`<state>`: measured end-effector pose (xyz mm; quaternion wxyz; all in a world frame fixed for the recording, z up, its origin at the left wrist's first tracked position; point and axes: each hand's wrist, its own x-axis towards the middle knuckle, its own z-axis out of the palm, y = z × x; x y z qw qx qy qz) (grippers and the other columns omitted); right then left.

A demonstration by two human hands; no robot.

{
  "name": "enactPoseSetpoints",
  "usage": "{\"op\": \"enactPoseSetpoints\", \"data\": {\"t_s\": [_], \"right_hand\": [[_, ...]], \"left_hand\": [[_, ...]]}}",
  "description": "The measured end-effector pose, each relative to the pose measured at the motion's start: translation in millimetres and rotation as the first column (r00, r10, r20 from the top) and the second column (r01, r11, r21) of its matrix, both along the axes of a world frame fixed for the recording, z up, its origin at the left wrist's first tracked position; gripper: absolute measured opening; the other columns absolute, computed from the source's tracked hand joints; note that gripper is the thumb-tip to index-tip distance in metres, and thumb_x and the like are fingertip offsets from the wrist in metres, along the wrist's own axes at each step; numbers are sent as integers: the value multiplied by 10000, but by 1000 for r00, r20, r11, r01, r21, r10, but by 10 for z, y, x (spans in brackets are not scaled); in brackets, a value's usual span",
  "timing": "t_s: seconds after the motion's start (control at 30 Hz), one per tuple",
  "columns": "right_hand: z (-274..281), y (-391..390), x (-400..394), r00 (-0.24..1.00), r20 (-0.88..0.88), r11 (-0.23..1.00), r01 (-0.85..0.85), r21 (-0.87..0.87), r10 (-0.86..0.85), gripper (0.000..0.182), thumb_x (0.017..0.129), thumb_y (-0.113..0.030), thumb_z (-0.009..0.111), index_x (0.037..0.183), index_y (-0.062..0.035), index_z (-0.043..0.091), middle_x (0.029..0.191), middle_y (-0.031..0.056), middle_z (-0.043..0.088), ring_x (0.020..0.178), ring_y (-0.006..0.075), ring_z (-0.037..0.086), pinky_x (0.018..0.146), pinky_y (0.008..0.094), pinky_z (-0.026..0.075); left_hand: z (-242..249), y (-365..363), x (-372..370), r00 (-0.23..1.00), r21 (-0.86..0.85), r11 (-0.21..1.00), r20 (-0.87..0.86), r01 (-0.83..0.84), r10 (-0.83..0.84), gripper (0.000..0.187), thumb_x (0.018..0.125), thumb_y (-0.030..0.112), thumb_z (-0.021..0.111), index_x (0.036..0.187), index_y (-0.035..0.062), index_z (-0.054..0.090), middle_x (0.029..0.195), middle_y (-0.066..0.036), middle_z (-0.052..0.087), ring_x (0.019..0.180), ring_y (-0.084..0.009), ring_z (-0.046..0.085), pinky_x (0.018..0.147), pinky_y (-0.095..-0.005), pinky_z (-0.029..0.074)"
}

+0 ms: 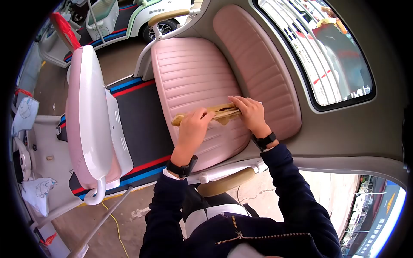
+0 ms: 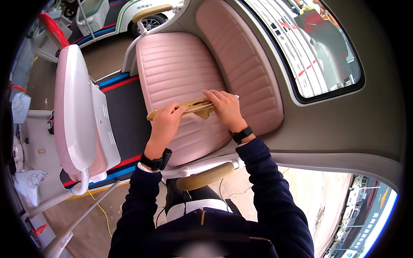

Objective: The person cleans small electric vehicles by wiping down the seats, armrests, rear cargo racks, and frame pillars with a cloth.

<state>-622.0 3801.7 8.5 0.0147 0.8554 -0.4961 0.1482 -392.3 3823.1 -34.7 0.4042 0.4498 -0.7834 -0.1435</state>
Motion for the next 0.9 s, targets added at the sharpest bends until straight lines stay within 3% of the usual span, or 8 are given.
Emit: {"op": "enactPoseSetpoints", "data": {"t_s": [0.1, 0.23, 0.3, 0.37, 0.43, 0.53, 0.67, 0.9], "right_hand": [[133, 89, 81, 998, 57, 986, 15, -167, -5, 523, 691, -11, 621, 1198, -135, 591, 1043, 43, 669, 812, 258, 624, 677, 363, 504], [-1058, 664, -45, 934, -313, 940, 251, 231, -172, 747, 671, -121, 744, 1335, 37, 443, 1236, 160, 603, 934, 318, 616, 855, 362, 508], [-1122, 720, 85, 931, -362, 618, 309, 723, -41, 909, 708, -307, 777, 1368, 132, 332, 1312, 239, 532, 1155, 380, 551, 1003, 386, 445], [-1430, 625, 98, 943, -328, 514, 311, 799, -62, 1035, 705, -450, 785, 1435, 75, 272, 1441, 234, 400, 1332, 384, 394, 1097, 441, 344], [-1356, 389, 302, 881, -447, 723, 409, 556, -155, 982, 762, -522, 712, 1479, -28, 256, 1515, 231, 264, 1403, 368, 259, 1131, 484, 258], [-2353, 105, -30, 945, -296, 873, 256, 415, -136, 894, 835, -607, 580, 1508, -133, 233, 1558, 188, 170, 1433, 350, 155, 1150, 523, 162], [-2777, -303, -224, 973, -89, 881, 232, 412, -215, 814, 889, -639, 450, 1508, -160, 226, 1563, 123, 192, 1426, 349, 168, 1150, 544, 104], [-3027, -1535, -353, 971, -127, 898, 236, 370, -203, 819, 895, -660, 421, 1514, -167, 206, 1578, 118, 143, 1442, 339, 121, 1147, 564, 33]], "left_hand": [[127, 232, -3, 999, -32, 999, -30, -31, 30, 287, 749, 70, 641, 1025, 134, 692, 894, -31, 597, 858, -249, 590, 731, -428, 469], [-885, 544, 55, 996, 299, 954, 74, 25, -50, 343, 780, 85, 661, 1119, 139, 668, 1060, -72, 615, 1015, -282, 567, 832, -449, 465], [-1322, 661, 51, 990, 452, 888, 73, 77, -123, 409, 780, 107, 665, 1187, 131, 640, 1283, -137, 548, 1159, -326, 515, 980, -434, 425], [-1573, 641, 31, 980, 574, 814, 98, 86, -172, 490, 792, 131, 649, 1277, 127, 580, 1431, -197, 414, 1286, -366, 422, 1084, -460, 340], [-1633, 518, -46, 949, 467, 878, 312, -108, -49, 552, 820, 211, 649, 1352, 148, 518, 1481, -192, 346, 1381, -345, 307, 1118, -520, 255], [-1850, 216, -235, 918, 386, 909, 397, -159, -8, 624, 861, 347, 613, 1430, 169, 427, 1540, -175, 243, 1445, -308, 176, 1148, -546, 149], [-2120, -209, -377, 873, 374, 883, 481, -285, 78, 654, 896, 463, 535, 1461, 173, 379, 1566, -158, 191, 1463, -282, 124, 1163, -522, 59], [-2363, -1158, -676, 749, 212, 875, 625, -434, 221, 647, 929, 542, 428, 1483, 220, 346, 1587, -148, 128, 1473, -247, 84, 1106, -641, -18]]}}
